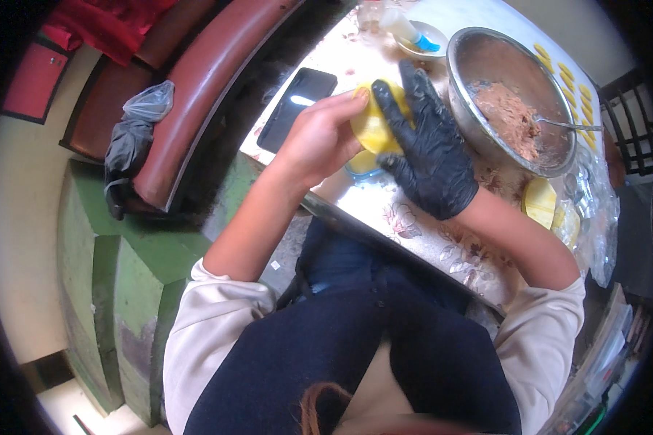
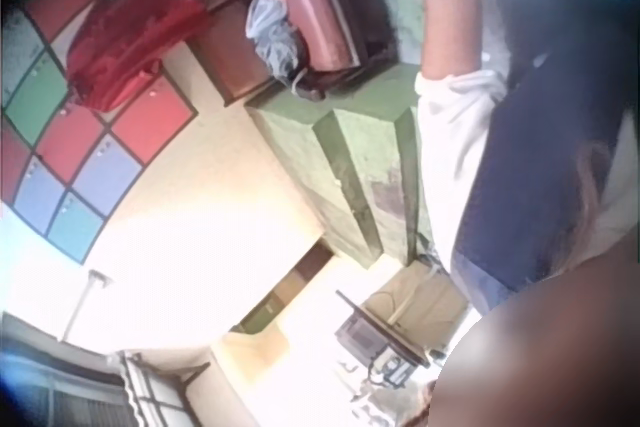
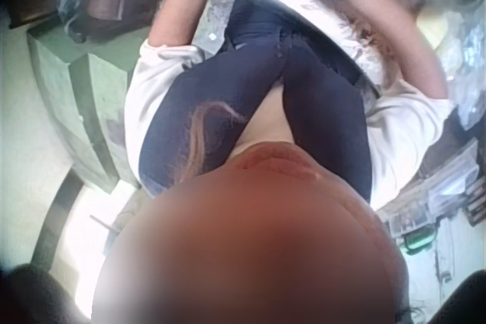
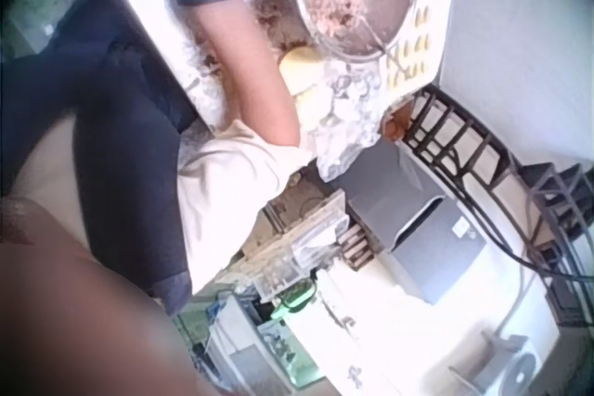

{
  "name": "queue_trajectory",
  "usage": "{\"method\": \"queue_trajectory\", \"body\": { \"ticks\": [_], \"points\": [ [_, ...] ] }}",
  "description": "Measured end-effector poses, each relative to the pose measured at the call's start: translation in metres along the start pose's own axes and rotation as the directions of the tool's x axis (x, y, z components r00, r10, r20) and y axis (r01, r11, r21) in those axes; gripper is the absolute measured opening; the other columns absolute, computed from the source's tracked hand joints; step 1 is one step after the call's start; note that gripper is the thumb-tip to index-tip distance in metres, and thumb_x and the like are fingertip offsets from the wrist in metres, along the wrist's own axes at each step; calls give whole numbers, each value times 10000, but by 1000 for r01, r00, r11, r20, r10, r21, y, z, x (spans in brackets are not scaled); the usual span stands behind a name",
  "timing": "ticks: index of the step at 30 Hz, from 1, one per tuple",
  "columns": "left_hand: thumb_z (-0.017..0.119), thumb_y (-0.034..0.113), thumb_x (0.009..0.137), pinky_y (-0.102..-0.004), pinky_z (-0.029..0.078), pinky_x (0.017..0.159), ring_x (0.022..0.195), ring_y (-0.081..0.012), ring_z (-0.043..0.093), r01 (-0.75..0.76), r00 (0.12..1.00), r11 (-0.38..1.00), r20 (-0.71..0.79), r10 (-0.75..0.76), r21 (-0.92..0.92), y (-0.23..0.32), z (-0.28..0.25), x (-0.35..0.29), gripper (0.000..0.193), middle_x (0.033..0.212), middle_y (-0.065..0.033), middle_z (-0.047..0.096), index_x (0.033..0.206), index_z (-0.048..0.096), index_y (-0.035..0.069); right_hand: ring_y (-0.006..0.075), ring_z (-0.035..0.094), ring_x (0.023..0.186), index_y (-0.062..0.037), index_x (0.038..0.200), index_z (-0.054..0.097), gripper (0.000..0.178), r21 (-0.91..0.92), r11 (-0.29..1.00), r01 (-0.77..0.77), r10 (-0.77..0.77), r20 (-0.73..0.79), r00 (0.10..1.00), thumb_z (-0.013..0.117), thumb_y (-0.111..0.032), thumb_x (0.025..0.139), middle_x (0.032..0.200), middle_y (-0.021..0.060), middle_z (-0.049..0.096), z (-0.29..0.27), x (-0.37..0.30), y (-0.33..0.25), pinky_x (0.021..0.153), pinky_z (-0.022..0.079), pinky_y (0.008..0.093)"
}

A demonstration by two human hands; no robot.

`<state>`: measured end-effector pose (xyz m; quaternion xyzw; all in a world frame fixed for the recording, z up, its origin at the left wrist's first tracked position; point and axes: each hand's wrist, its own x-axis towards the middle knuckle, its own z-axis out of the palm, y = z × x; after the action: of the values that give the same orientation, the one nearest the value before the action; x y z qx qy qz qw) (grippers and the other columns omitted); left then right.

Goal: The person uses a yellow plastic mold to shape a filling from a metal bowl into small portions. They press the filling into the mold, then release the shaped item onto a white tray. The process is repeated multiple times.

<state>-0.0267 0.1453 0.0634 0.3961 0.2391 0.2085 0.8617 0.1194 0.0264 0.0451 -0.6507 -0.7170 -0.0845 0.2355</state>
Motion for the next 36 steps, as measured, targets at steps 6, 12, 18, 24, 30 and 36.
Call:
{"method": "queue_trajectory", "body": {
  "ticks": [6, 12, 18, 24, 30, 36],
  "points": [
    [411, 222, 1002, -368, 448, 976, 1126, -226, 561, -14, 995, 998, 96, 19, -56, 4, -4, 6, 414, 1256, -126, 546, 1314, 446, -48, 444, 247, 1372, -122, 1476, 299, 823, 20, 1000, 19, -19, -4, 1000, 654, -424, 798, 1527, 237, 179, -12, -4, -8, 1113, 231, 513],
    [402, 225, 1007, -368, 441, 994, 1146, -233, 551, -12, 989, 996, 148, 25, -91, 2, 1, 7, 410, 1264, -137, 541, 1311, 443, -46, 461, 219, 1376, -186, 1480, 305, 826, -113, 993, 26, -23, 30, 999, 649, -477, 788, 1540, 222, 156, -8, -6, -8, 1095, 224, 558],
    [375, 228, 1017, -372, 436, 1009, 1157, -254, 541, -22, 994, 990, 104, 37, -140, 6, 5, 8, 408, 1272, -147, 531, 1302, 436, -59, 452, 198, 1386, -189, 1471, 327, 795, 22, 999, -29, 29, 11, 1000, 628, -498, 804, 1549, 202, 147, -13, -11, -9, 1109, 177, 570],
    [428, 271, 1010, -374, 406, 1037, 1157, -248, 542, -21, 989, 994, 146, 37, -112, 7, 7, 9, 408, 1234, -125, 547, 1287, 459, -26, 441, 192, 1395, -193, 1469, 328, 729, 58, 998, 14, -15, 20, 1000, 561, -512, 856, 1545, 204, 156, -15, -10, -13, 1113, 175, 555],
    [371, 291, 1024, -379, 435, 978, 1138, -249, 546, 20, 983, 999, 182, -25, 26, 5, 11, 4, 455, 1243, -153, 543, 1310, 444, -55, 455, 247, 1364, -152, 1427, 394, 656, -23, 997, -75, 71, -142, 987, 494, -522, 894, 1505, 233, 234, -15, 13, 7, 1104, 219, 533],
    [356, 285, 1028, -385, 441, 967, 1121, -252, 552, 6, 983, 1000, 182, 0, -29, 6, 11, -2, 432, 1235, -156, 547, 1283, 458, -49, 436, 216, 1388, -122, 1431, 382, 677, 14, 992, -122, 123, -175, 977, 478, -528, 897, 1505, 237, 228, -13, 15, -2, 1110, 207, 535]
  ]
}}
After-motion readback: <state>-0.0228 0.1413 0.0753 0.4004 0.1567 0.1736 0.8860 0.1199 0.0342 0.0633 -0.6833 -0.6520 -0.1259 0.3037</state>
